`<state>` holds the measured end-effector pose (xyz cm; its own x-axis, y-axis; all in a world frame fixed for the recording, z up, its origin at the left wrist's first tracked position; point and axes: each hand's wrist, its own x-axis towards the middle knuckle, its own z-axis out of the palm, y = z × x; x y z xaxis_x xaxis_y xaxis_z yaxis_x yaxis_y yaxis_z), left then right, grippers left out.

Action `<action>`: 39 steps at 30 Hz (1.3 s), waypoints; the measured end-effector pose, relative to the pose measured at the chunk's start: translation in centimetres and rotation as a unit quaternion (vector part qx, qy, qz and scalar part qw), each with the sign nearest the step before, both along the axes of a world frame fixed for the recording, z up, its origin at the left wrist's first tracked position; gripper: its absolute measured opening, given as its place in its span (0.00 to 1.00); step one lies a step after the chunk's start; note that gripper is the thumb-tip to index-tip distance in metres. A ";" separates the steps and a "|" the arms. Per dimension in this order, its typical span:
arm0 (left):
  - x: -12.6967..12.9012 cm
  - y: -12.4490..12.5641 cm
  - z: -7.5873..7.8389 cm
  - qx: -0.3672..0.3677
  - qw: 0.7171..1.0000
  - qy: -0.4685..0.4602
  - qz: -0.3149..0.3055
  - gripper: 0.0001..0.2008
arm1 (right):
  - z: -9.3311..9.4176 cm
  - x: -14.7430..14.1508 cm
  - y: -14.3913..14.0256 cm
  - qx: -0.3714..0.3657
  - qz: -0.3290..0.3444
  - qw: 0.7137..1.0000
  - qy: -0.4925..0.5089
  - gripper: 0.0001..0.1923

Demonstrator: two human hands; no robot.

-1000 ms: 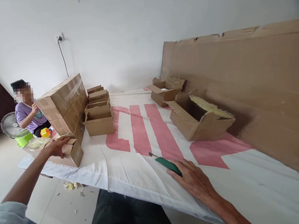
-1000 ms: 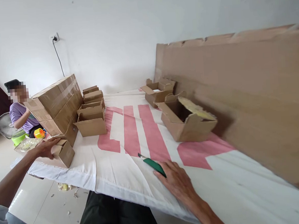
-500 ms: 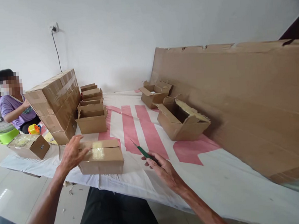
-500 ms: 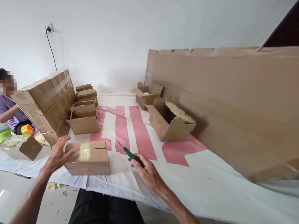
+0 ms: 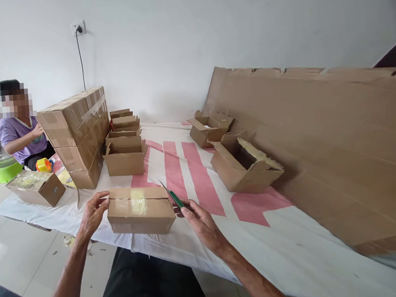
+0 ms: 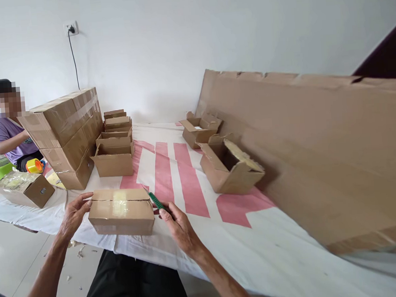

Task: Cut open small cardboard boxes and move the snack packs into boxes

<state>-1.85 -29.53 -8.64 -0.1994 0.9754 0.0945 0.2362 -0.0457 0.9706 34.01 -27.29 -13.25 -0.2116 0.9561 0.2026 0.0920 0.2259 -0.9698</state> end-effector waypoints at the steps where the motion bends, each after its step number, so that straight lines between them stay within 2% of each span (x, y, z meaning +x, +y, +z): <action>1: 0.1 -0.2 -0.1 0.004 1.000 -0.013 -0.001 0.30 | 0.0 0.1 0.0 0.001 -0.001 1.000 -0.004 0.26; 6: 0.7 -1.4 -0.3 0.026 0.999 -0.029 -0.016 0.22 | 0.5 0.7 -0.2 0.008 -0.012 0.999 -0.044 0.25; 10: 1.1 -1.7 -0.2 0.012 1.000 -0.012 -0.018 0.18 | 1.2 1.2 -0.2 0.030 -0.030 0.994 -0.105 0.23; 16: 2.3 -1.6 -0.5 0.000 1.000 -0.003 -0.001 0.12 | 2.5 1.5 -0.2 0.043 -0.014 0.985 -0.167 0.23; 24: 2.5 -1.9 -1.2 0.020 0.999 0.008 -0.025 0.15 | 3.7 2.1 -0.3 0.065 0.032 0.974 -0.214 0.23; 27: 2.4 -2.1 -1.4 0.022 0.999 0.017 -0.023 0.13 | 5.3 2.5 0.1 0.084 0.049 0.970 -0.222 0.22; 30: 2.5 -2.5 -1.7 0.030 0.999 0.019 -0.025 0.12 | 8.2 2.3 0.6 0.109 0.075 0.967 -0.219 0.21; 35: 2.9 -3.6 -1.6 0.029 0.999 0.014 -0.023 0.15 | 12.6 -0.4 1.0 0.127 0.182 0.944 -0.245 0.19; 39: 3.2 -4.1 -1.3 0.029 0.999 0.013 -0.022 0.16 | 14.3 -2.8 1.6 0.152 0.236 0.919 -0.277 0.17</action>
<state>1.34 -33.58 -9.97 -0.1538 0.9758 0.1554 0.2583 -0.1121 0.9595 31.19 -25.72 1.04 -0.7398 0.6480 0.1810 0.3746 0.6203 -0.6891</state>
